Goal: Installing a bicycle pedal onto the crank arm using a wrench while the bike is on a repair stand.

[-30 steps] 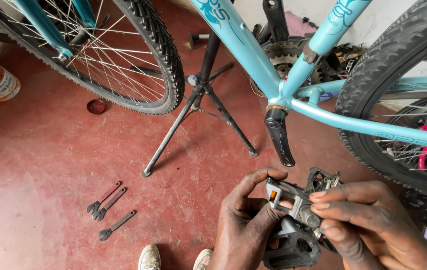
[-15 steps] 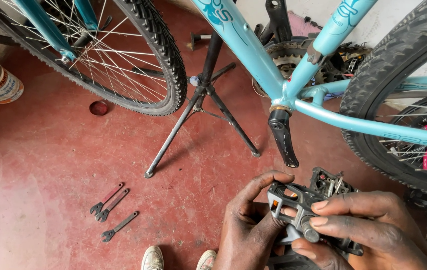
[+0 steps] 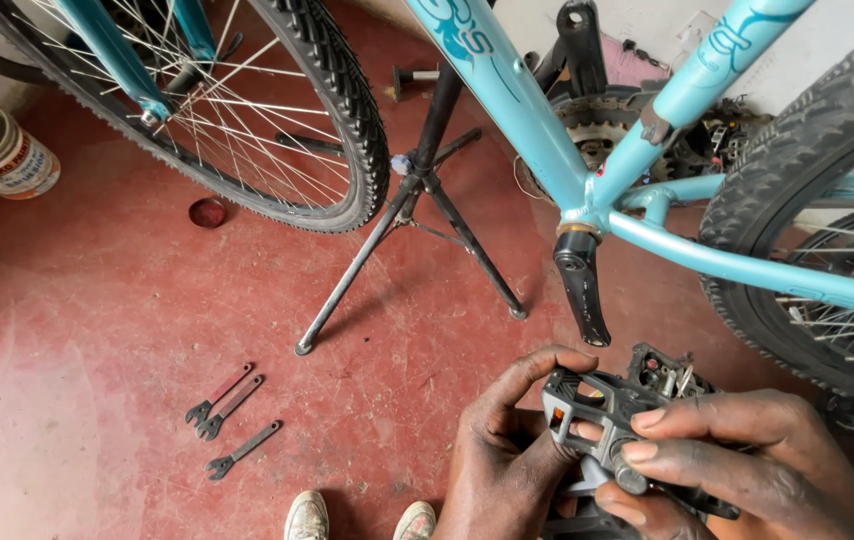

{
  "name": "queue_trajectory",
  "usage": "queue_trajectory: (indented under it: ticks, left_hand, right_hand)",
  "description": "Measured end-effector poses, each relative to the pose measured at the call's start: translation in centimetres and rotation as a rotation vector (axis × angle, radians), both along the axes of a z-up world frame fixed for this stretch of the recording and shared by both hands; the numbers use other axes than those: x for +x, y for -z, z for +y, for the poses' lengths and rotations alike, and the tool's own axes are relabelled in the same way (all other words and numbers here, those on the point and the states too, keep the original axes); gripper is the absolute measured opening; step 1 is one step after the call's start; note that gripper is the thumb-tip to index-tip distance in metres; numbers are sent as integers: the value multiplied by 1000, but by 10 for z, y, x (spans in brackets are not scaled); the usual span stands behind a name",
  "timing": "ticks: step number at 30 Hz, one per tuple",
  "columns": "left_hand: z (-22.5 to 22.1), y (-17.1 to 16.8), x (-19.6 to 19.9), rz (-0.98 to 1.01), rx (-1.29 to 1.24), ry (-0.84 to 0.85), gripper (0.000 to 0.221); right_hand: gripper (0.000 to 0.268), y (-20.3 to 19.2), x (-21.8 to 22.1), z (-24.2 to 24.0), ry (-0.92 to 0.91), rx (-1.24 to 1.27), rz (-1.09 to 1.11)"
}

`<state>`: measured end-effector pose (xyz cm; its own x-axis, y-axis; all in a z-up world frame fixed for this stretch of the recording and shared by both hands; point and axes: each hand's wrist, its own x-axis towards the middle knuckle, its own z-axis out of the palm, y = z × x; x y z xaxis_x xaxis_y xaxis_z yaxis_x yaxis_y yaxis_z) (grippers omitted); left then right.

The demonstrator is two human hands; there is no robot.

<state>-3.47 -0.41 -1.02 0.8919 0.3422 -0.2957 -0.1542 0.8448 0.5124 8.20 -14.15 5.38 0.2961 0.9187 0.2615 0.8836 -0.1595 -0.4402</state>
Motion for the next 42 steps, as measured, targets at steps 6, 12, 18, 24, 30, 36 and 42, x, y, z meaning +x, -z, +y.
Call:
queue_trajectory:
  ticks: [6, 12, 18, 24, 30, 36, 42]
  left_hand:
    - [8, -4, -1, -2, 13, 7, 40]
    - [11, 2, 0, 33, 0, 10, 41]
    - [11, 8, -1, 89, 8, -7, 41]
    - [9, 11, 3, 209, 6, -4, 41]
    - [13, 12, 6, 250, -60, -148, 29]
    - [7, 27, 10, 231, -142, -163, 27]
    - [-9, 59, 11, 465, -81, -185, 31]
  right_hand:
    - [49, -7, 3, 19, -28, -38, 125]
    - [15, 6, 13, 20, 997, -190, 1276]
    - [12, 34, 21, 0, 701, -6, 1371]
    - [39, 18, -14, 17, 247, 39, 312]
    - [122, 100, -20, -20, 595, 183, 722]
    - [57, 233, -28, -73, 31, 258, 1353]
    - [65, 286, -69, -129, 715, 357, 1335]
